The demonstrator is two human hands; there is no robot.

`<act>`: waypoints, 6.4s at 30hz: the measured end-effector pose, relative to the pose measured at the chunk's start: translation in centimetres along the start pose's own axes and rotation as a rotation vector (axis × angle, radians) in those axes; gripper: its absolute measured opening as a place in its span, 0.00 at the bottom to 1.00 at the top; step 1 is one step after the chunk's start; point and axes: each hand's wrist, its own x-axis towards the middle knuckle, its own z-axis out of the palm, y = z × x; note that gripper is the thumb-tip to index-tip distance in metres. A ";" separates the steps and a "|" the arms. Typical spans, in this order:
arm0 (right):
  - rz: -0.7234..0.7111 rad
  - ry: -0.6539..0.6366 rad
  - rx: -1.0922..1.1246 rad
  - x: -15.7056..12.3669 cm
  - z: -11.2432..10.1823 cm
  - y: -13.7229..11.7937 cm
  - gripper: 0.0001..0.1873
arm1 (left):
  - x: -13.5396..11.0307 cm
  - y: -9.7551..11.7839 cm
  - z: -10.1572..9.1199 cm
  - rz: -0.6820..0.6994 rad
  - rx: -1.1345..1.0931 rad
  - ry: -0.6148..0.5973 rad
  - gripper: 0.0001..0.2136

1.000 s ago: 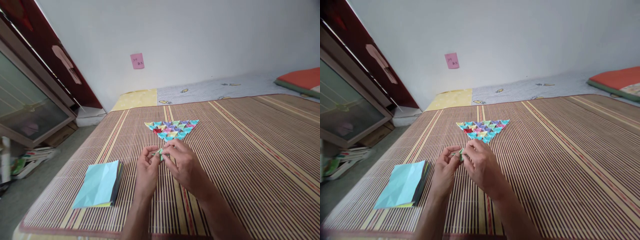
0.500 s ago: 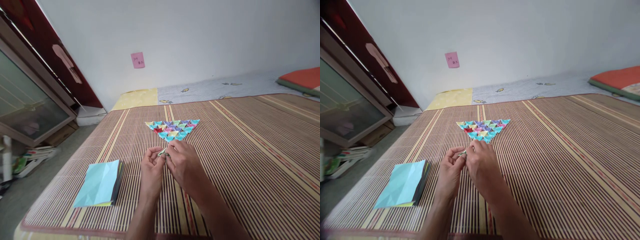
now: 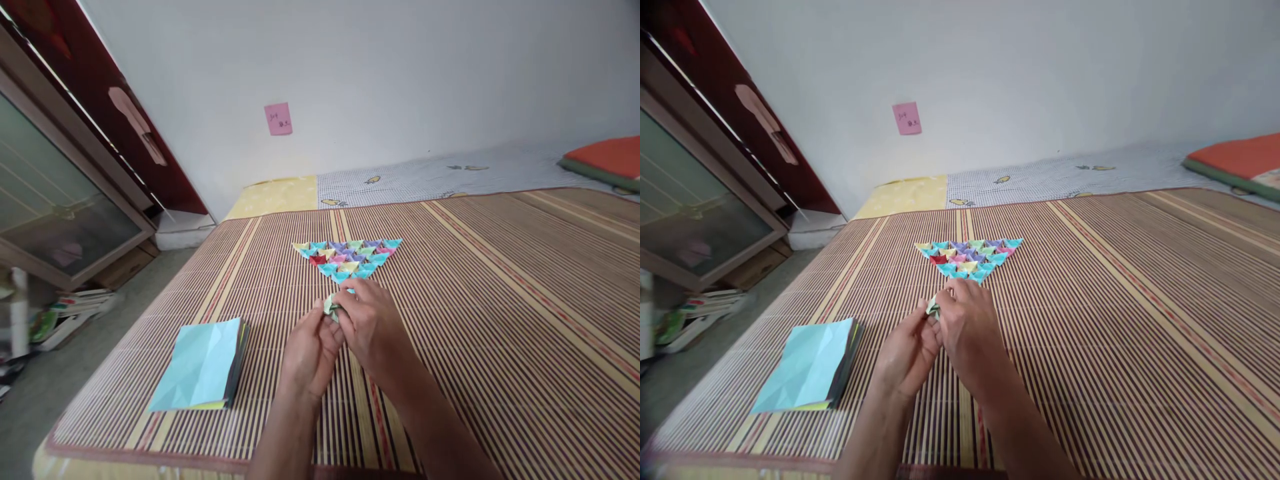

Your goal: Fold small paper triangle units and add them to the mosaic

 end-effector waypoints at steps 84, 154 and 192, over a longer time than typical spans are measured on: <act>0.033 -0.161 -0.016 -0.2 1.6 1.3 0.05 | 1.5 -1.1 -1.8 0.115 0.008 0.049 0.05; 0.065 -0.079 0.235 0.1 1.0 0.7 0.10 | 1.4 -0.4 -1.7 0.033 -0.062 0.039 0.17; 0.433 0.154 0.149 -1.6 -3.6 11.3 0.06 | -0.3 2.9 -1.7 0.239 0.083 -0.048 0.22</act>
